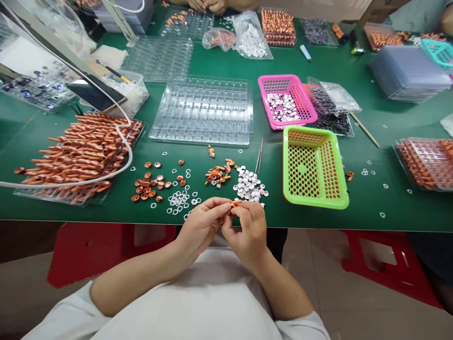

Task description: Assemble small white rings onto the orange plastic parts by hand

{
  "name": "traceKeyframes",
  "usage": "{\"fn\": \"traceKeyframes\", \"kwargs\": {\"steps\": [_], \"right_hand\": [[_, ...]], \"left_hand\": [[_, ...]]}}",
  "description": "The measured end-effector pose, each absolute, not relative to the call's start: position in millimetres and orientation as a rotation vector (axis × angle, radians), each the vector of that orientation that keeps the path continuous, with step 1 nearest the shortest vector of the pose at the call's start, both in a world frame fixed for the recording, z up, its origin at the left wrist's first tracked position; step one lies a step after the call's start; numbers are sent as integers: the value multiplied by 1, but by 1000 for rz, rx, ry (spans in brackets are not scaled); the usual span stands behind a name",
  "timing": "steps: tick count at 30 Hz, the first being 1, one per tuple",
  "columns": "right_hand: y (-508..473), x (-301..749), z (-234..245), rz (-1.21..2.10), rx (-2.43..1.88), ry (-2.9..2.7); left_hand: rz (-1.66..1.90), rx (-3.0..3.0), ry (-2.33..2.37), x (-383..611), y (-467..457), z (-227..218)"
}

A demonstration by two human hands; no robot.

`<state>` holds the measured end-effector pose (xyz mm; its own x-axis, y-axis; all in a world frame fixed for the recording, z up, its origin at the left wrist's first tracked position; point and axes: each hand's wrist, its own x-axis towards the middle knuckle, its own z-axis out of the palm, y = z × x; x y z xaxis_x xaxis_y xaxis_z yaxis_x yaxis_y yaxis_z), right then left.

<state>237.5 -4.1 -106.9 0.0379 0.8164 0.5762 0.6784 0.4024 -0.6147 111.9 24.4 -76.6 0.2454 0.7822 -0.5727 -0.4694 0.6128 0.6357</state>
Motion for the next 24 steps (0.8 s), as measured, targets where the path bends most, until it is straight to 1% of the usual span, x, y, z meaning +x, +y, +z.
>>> {"fn": "traceKeyframes", "kwargs": {"steps": [5,7,12,16,24], "right_hand": [[-7,242,-97,600,-1360,-1510],[-8,244,-94,697,-1385,-1438],[-10,249,-92,754,-1420,-1406],[-11,254,-94,761,-1379,-1433],[-18,265,-101,890,-1289,-1427]], "left_hand": [[821,408,920,109,26,-84],[804,479,915,107,26,-86],[749,717,957,103,24,-83],[736,757,934,102,23,-81],[773,842,982,99,22,-84]]}}
